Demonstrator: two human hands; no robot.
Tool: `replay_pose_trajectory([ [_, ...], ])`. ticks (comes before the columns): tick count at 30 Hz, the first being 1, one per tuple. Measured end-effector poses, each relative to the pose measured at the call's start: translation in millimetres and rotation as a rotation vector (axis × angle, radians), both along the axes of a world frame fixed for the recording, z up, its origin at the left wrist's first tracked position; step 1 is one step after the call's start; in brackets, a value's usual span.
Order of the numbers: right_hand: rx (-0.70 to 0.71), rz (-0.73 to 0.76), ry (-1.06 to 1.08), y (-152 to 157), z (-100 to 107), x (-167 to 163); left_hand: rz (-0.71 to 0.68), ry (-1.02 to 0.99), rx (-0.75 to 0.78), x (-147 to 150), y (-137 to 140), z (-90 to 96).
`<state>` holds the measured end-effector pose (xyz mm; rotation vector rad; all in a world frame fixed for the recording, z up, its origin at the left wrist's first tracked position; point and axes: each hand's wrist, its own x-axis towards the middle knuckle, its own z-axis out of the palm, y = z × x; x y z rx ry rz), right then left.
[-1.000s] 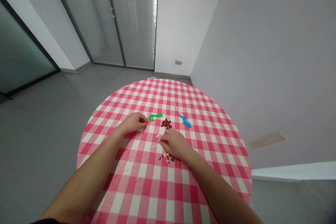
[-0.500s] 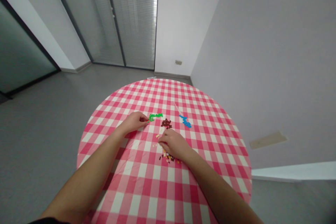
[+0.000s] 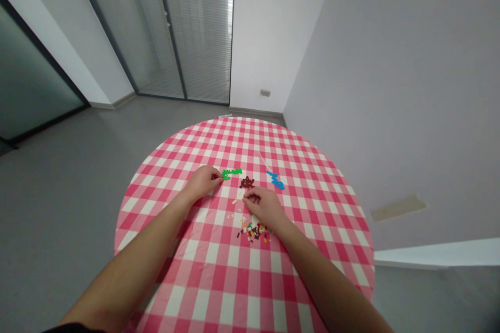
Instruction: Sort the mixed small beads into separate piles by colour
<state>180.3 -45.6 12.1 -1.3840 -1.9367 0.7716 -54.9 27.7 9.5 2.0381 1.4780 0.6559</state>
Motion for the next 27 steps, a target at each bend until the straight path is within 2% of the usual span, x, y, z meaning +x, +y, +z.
replay_pose_trajectory([
  [2,0.026,-0.039,0.028,3,-4,3,-0.004,0.021,0.096,7,-3,1.5],
  [4,0.067,-0.055,0.064,6,-8,6,-0.070,-0.025,0.141,15,-10,4.1],
  [7,0.109,-0.066,0.110,8,-12,8,-0.221,-0.149,0.134,29,-22,7.7],
  [14,0.111,-0.100,0.231,5,-12,4,-0.348,-0.285,0.177,46,-37,10.3],
  [20,0.099,-0.099,0.268,4,-12,3,-0.412,-0.248,0.241,47,-34,6.0],
  [27,0.073,-0.093,0.300,3,-10,2,-0.377,-0.235,0.230,47,-35,6.5],
])
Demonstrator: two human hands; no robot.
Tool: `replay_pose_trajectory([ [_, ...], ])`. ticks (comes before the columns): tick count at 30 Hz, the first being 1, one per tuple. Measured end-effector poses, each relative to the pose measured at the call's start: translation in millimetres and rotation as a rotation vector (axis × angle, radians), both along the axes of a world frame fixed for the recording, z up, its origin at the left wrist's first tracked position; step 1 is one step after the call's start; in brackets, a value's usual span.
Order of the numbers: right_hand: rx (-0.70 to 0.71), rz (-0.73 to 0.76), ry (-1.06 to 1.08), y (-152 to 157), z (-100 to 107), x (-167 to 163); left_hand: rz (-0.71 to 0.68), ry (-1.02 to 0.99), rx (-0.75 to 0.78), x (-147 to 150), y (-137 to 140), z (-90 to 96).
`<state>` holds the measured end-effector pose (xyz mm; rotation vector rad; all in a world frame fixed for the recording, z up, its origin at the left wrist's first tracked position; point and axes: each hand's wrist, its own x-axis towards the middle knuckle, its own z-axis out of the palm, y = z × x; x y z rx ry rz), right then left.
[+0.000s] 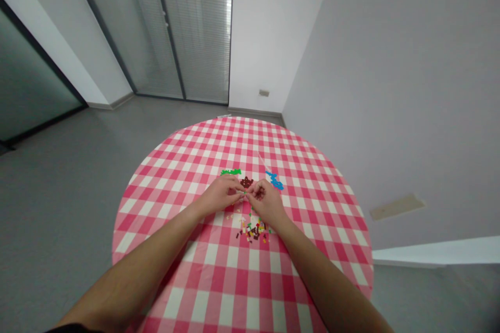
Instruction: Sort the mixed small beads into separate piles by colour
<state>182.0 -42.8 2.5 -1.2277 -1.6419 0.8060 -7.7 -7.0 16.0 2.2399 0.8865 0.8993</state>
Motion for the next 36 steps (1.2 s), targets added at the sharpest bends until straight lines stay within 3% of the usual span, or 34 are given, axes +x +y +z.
replay_pose_trajectory([
  [7,0.010,0.004,-0.038,2,0,3,0.032,0.044,0.004,-3,0,5.8],
  [10,-0.023,0.049,-0.161,5,2,11,0.152,0.074,-0.014,-17,9,7.2],
  [14,-0.123,0.221,-0.357,6,5,21,0.307,0.172,-0.077,-46,28,4.6],
  [19,-0.100,0.302,-0.507,4,8,22,0.477,0.230,-0.142,-71,43,-1.5],
  [26,-0.048,0.288,-0.514,5,9,22,0.398,0.239,-0.224,-62,39,-4.1],
  [36,-0.041,0.306,-0.468,3,9,21,0.401,0.279,-0.170,-56,45,-16.3],
])
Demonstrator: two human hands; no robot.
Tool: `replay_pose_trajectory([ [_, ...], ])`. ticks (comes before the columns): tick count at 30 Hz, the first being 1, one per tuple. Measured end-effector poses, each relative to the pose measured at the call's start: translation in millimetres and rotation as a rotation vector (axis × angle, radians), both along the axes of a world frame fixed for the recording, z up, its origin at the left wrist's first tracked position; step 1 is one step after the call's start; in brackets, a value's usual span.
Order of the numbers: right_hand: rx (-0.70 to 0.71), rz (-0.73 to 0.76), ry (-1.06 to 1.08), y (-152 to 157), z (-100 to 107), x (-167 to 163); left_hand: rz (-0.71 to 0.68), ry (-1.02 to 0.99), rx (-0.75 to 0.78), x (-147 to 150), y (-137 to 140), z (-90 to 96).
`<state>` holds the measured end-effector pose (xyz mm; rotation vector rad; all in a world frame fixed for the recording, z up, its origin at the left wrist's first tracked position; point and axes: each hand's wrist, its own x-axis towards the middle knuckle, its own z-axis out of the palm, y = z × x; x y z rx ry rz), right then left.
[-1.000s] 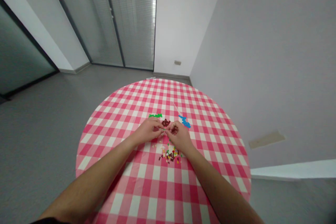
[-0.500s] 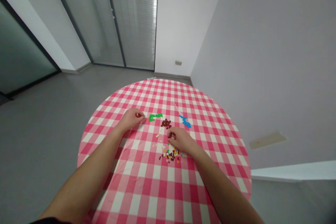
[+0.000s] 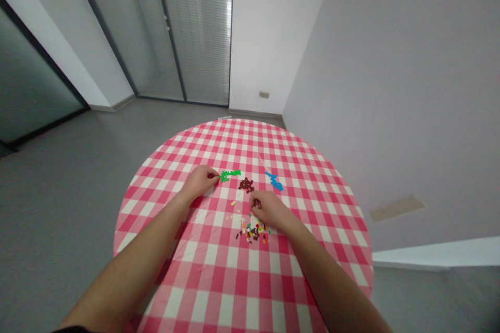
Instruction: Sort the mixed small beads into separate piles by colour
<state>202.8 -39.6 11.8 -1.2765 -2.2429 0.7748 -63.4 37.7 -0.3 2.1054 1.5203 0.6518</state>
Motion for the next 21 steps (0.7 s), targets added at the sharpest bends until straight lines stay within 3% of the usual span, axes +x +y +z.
replay_pose_trajectory([
  [7,0.043,-0.069,0.094,-2,1,-5,-0.030,-0.001,0.029,0,0,-0.9],
  [13,0.017,-0.106,0.289,-5,5,-9,-0.017,-0.104,0.092,7,-9,12.4],
  [16,0.020,-0.153,0.419,-4,-1,-11,-0.100,-0.206,0.117,22,-22,19.1],
  [21,0.011,-0.196,0.565,0,-9,-15,-0.364,-0.287,0.086,53,-45,22.3],
])
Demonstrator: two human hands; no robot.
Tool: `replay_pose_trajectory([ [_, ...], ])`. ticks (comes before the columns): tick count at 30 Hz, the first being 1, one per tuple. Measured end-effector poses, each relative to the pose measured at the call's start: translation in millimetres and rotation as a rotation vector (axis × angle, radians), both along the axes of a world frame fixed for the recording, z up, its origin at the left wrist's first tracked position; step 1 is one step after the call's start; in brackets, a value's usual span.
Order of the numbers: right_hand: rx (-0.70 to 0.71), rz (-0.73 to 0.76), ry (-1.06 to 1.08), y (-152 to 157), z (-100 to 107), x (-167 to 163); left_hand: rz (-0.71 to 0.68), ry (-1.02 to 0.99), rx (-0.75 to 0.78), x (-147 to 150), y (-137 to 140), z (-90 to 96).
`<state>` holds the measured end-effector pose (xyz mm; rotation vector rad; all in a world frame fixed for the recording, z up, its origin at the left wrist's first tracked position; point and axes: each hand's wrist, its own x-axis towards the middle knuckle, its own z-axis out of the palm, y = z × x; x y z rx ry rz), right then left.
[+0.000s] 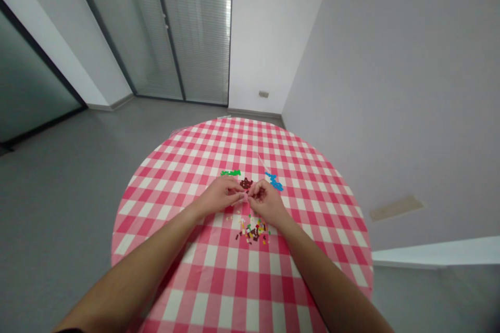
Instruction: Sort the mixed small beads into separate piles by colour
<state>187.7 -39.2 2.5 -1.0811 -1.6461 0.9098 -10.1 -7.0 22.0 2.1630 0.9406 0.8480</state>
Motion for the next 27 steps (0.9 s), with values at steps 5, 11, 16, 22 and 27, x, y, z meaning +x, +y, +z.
replay_pose_trajectory([
  [5,-0.011,-0.011,0.054,1.0,-1.0,-1.4,-0.043,-0.008,-0.011,10.2,-6.9,-1.5],
  [11,-0.073,-0.032,0.057,0.7,-3.6,0.4,-0.025,-0.029,-0.021,7.5,-5.9,-0.9],
  [16,-0.052,-0.064,-0.035,1.3,-5.0,1.9,-0.019,-0.013,-0.063,7.8,-6.2,-0.1],
  [22,-0.040,-0.061,-0.049,1.0,-6.6,3.1,-0.003,-0.006,-0.090,6.4,-5.0,-0.5],
  [27,-0.022,-0.090,-0.070,1.5,-7.2,2.9,-0.016,0.001,-0.119,5.1,-4.4,-0.2],
])
